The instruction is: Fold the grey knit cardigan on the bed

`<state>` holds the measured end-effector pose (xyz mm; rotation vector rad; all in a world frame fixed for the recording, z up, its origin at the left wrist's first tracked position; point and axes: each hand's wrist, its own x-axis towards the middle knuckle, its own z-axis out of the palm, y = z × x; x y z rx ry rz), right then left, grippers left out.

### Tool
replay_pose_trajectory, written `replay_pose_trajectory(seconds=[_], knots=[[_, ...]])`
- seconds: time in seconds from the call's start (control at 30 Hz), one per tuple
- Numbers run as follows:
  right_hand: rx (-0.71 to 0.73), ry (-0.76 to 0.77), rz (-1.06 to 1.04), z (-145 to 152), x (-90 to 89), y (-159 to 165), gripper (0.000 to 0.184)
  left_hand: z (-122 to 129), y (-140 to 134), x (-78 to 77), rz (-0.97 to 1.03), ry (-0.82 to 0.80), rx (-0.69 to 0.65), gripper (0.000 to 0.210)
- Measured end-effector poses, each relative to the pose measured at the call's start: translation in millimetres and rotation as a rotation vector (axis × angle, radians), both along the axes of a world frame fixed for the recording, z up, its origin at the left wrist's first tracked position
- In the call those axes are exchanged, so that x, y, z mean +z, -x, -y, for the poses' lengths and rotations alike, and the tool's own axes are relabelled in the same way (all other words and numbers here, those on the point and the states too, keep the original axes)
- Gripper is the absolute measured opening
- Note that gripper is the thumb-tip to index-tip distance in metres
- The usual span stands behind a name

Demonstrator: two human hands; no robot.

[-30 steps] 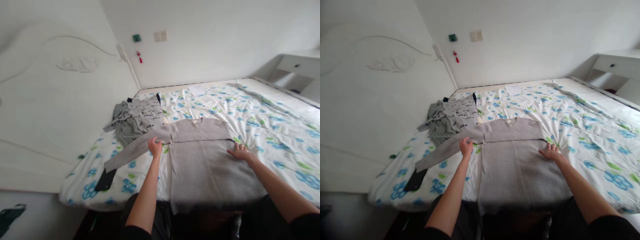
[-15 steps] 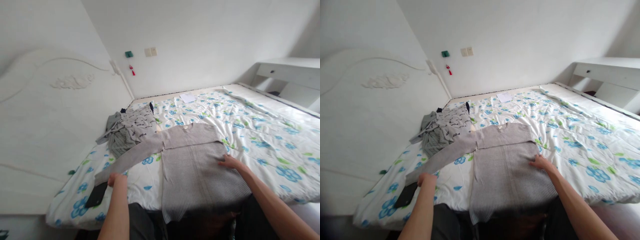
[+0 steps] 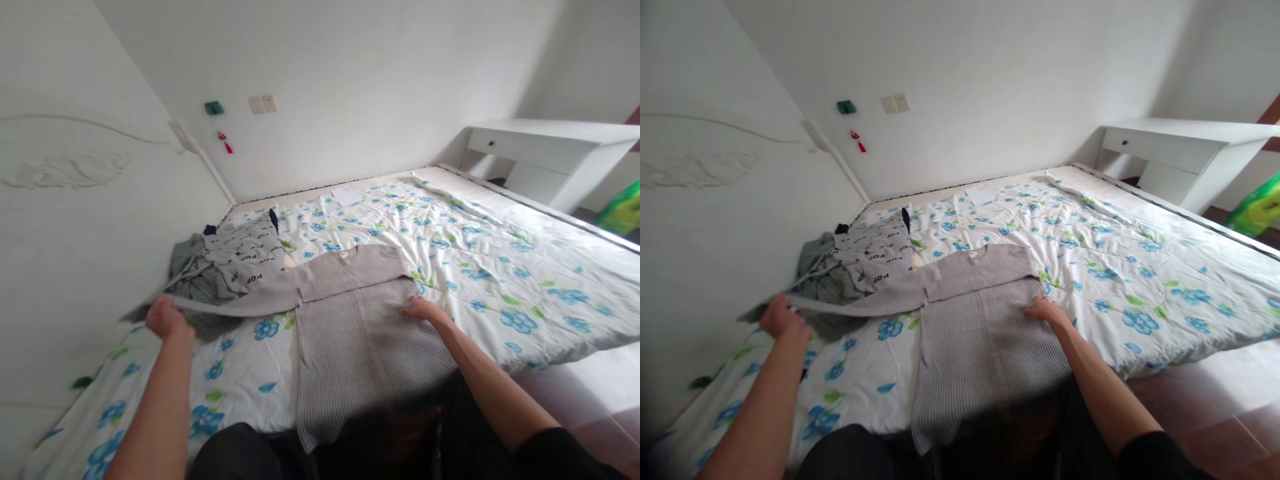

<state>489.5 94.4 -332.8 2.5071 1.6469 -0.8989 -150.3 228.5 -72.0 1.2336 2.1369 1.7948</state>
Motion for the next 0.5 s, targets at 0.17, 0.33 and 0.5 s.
replay_pose_trajectory(seconds=[0.17, 0.33, 0.5], knots=[[0.028, 0.043, -0.004, 1.6, 12.6, 3.0, 0.079, -43.3, -142.7, 76.7, -0.117, -0.093, -0.513, 0.054], [0.026, 0.003, -0.034, 13.3, 24.0, 3.6, 0.077, 5.2, -269.5, 58.2, -0.794, 0.080, -1.136, 0.042], [0.026, -0.080, -0.060, 15.2, 32.8, -4.7, 0.065, 54.0, -237.0, -42.4, -0.936, 0.485, -1.163, 0.042]])
